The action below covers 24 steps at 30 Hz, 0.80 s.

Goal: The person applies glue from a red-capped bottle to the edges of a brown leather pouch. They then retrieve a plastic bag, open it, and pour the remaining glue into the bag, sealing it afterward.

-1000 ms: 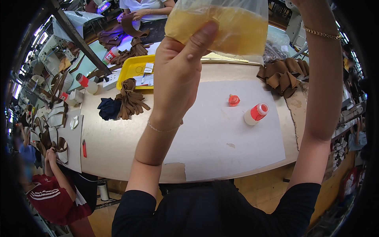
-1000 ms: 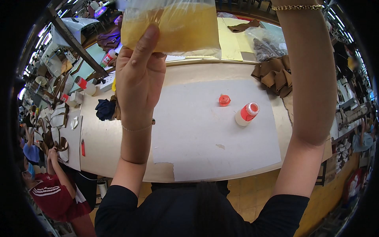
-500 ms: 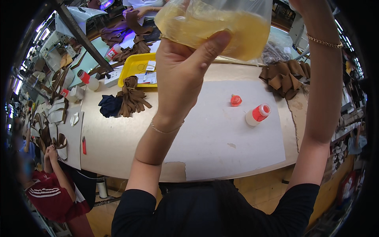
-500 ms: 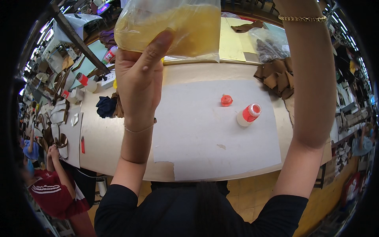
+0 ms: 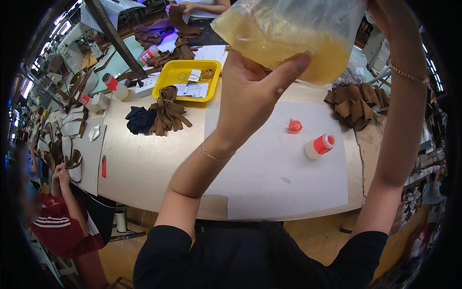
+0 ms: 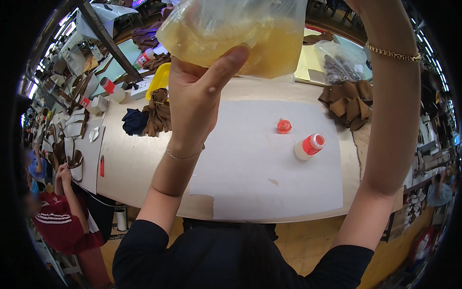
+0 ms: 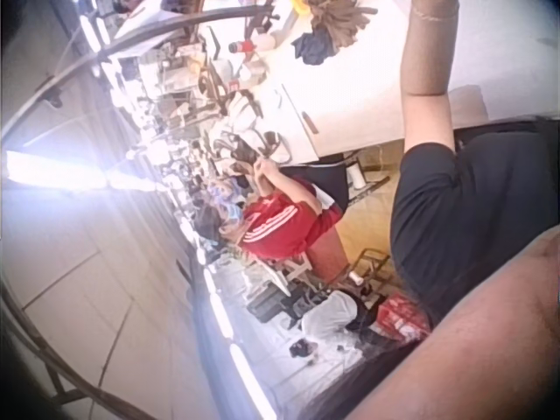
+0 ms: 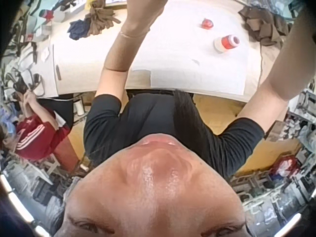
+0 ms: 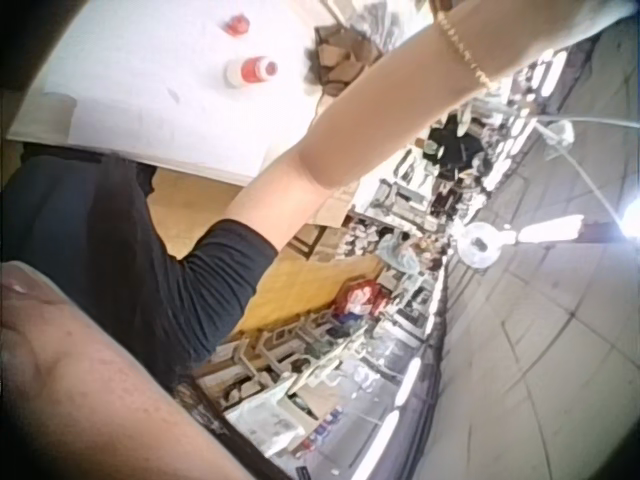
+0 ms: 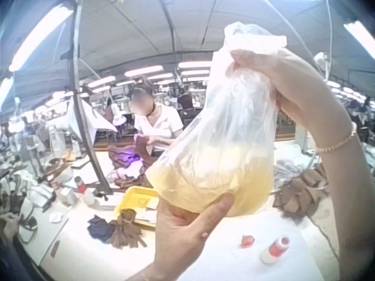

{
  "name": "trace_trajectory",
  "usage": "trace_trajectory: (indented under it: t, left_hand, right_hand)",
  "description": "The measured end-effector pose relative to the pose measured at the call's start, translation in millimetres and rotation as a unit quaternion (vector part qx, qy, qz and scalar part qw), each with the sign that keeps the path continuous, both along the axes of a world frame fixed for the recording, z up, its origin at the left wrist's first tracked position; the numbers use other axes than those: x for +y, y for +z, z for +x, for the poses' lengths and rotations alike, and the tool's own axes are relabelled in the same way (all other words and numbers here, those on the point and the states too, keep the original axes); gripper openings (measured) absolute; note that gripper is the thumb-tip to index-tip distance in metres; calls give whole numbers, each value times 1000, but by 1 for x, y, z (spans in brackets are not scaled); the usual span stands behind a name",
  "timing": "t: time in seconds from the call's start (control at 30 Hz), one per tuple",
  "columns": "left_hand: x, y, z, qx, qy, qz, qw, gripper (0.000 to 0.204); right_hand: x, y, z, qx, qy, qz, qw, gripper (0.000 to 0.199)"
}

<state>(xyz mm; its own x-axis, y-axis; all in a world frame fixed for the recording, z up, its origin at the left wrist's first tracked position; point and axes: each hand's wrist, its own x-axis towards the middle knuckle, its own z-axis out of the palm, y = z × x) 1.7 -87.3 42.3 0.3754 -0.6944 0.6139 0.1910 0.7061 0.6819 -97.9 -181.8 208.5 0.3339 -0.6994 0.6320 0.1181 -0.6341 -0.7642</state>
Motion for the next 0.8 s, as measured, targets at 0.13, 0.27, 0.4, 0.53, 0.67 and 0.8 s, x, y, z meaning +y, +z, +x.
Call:
trace_trajectory:
  t: [0.13, 0.27, 0.4, 0.53, 0.67, 0.8]
  left_hand:
    - [-8, -13, 23, 26, 31, 34, 999, 109]
    - [-31, -14, 40, -132, 102, 73, 983, 118]
    - [-45, -9, 37, -272, 115, 75, 952, 94]
    - [-54, -16, 21, -267, 73, 174, 945, 56]
    - [-46, -35, 22, -241, 85, 225, 940, 32]
    - [-37, -45, 44, -329, 145, 188, 914, 28]
  right_hand:
    - [9, -11, -8, 140, -69, -224, 962, 29]
    - [-1, 0, -31, 441, -139, -193, 865, 30]
    - [-11, -43, 1, 297, 42, -58, 952, 25]
    - [-19, -66, 5, 285, 140, 14, 948, 23]
    - [-30, -98, 2, 243, 188, 18, 951, 24]
    - [-49, -143, -15, 171, 138, 127, 967, 27]
